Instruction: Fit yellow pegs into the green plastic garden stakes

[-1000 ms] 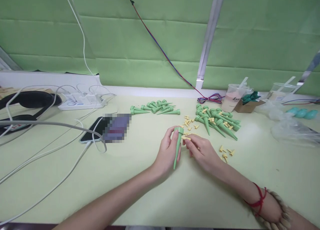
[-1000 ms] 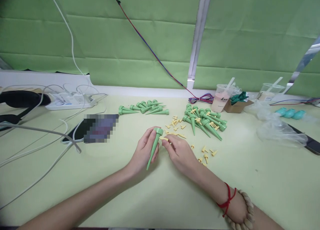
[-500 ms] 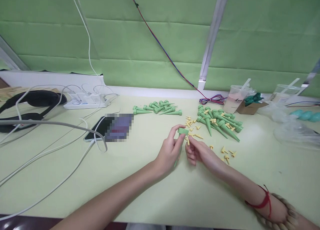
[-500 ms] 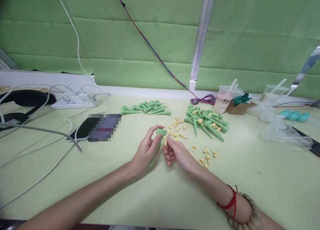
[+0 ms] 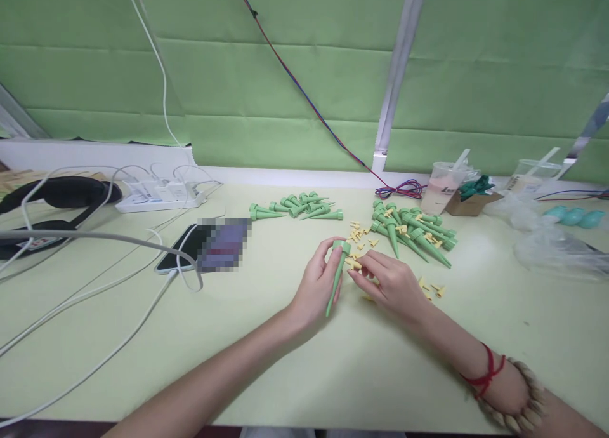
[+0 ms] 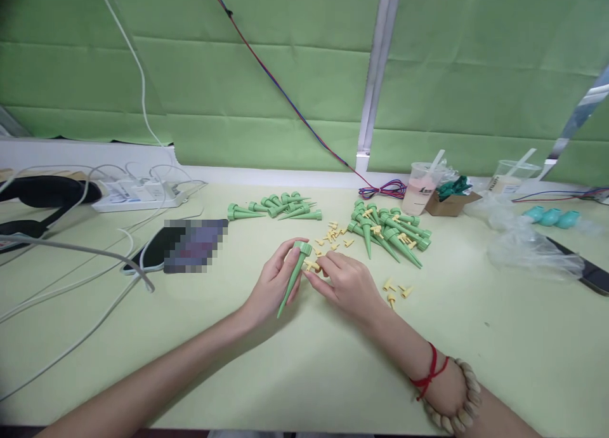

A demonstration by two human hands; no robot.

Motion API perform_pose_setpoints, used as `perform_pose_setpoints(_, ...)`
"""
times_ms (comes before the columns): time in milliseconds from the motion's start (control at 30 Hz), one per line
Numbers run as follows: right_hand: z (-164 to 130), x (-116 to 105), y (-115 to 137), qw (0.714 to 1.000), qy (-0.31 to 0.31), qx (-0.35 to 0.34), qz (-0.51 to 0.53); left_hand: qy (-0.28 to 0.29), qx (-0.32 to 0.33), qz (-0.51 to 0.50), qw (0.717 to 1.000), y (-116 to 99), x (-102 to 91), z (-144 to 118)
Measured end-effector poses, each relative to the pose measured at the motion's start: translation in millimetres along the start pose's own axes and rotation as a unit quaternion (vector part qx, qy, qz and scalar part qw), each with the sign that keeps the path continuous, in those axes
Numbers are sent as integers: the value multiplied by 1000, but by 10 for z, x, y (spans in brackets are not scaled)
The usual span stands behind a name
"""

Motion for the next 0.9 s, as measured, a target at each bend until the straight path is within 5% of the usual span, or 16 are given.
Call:
perform_pose_setpoints(167, -3, -43, 45, 1000, -17, -16, 16, 34, 5, 13, 999, -40, 52, -21)
perform_pose_setpoints(300, -24, 105, -133, 970, 62, 139, 190, 46, 6, 40, 998, -19, 53, -41)
perform_pose_setpoints(400, -105, 361, -248, 872, 159, 286, 364, 45, 8, 52, 998, 8, 35, -39)
perform_pose_setpoints(600, -271, 630, -135, 578, 266, 453, 625, 48, 21, 78, 996, 30, 24, -41)
perform_pose_setpoints(667, -291, 630, -73, 534, 284, 462, 649, 45, 30, 93, 994, 18, 16, -45)
perform_pose_setpoints(700, -290, 622, -65, 535, 285, 462, 648, 45, 32, 94, 994, 15, 16, -47)
perform_pose_setpoints(767, -274, 603, -95, 579, 281, 451, 618, 40, 25, 76, 996, 25, 21, -46)
perform_pose_setpoints(900, -159, 460, -246, 782, 214, 378, 447, 5, -9, -1, 1000, 72, 20, -27)
Point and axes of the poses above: each hand's wrist, its own z-axis towards the middle knuckle, its own x-axis out of the palm, y = z × x, the point moved 8 cm from there along z, towards the middle knuckle, and after that the axes turned 9 degrees about x, right-handed, at the moved point
